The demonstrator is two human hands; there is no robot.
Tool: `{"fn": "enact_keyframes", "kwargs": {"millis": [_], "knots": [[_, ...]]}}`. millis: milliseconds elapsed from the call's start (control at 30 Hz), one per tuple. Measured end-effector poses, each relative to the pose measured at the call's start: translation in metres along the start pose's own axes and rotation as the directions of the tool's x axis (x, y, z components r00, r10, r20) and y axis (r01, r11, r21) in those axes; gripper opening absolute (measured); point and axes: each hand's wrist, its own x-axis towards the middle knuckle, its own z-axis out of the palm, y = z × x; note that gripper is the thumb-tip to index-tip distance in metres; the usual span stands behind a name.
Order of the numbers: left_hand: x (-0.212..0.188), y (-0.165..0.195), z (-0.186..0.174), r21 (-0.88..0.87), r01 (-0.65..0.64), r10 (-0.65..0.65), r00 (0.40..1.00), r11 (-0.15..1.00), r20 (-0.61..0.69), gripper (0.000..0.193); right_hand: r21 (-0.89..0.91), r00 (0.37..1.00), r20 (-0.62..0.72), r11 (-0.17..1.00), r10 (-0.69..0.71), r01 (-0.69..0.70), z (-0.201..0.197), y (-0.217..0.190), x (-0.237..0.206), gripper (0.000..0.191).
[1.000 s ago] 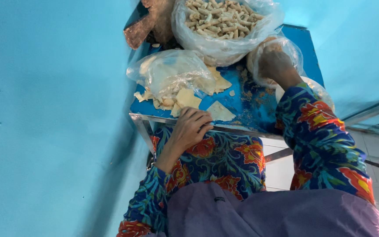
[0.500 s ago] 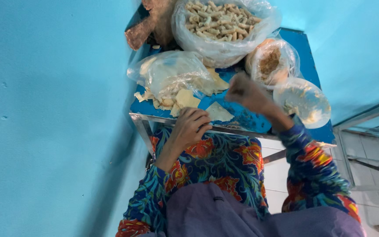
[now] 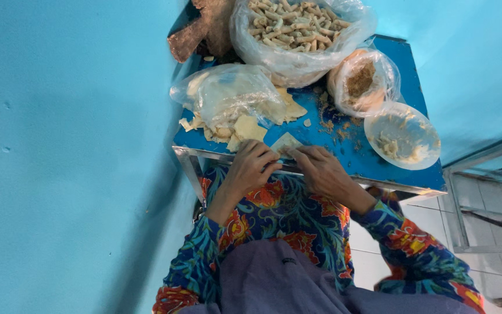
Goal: The person sits at a small blue table and shapes small pieces of dough by hand, rolling and pinching each piece into a stick shape. The finished dough sticks are placed into a large plastic-lined basket, while scraps and a plate of dough pieces sit nearby.
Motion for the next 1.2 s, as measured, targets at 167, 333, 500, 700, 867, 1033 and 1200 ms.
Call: {"fn": "enact_keyframes", "kwargs": {"millis": [167,333,500,700,867,1033,1200], "knots": [[-0.001,0.005,-0.003,0.036,-0.01,0.01,1.0,0.999,-0.013,0.019,-0.01,1.0,0.007,1.0,0.005,-0.005,-0.012,0.008,-0.009,0.053],[0.0,0.006,0.0,0.024,0.014,-0.014,1.0,1.0,0.005,0.019,-0.042,0.997,-0.024,0.996,0.075,-0.076,-0.022,0.024,0.005,0.054],[-0.001,0.005,0.002,0.015,0.026,-0.027,0.999,1.0,0.025,0.018,-0.287,0.992,-0.03,0.952,-0.122,0.108,-0.021,0.02,0.018,0.063],[-0.002,0.005,-0.003,0.001,-0.001,0.001,1.0,1.0,-0.012,0.019,-0.288,0.993,-0.091,0.953,0.077,-0.1,-0.027,0.016,0.013,0.033],[0.0,0.01,-0.006,-0.035,0.073,-0.073,0.997,0.997,-0.013,0.014,0.243,0.932,0.004,0.904,0.362,-0.352,-0.023,0.005,0.006,0.03],[0.01,0.019,0.005,0.153,0.216,-0.21,0.976,0.964,-0.056,0.016,0.276,0.924,-0.036,0.892,0.381,-0.357,-0.011,-0.002,0.006,0.035],[0.019,0.018,0.017,0.362,0.241,-0.254,0.967,0.901,-0.013,0.02,0.217,0.912,0.028,0.888,0.409,-0.405,-0.005,0.006,0.012,0.034]]}}
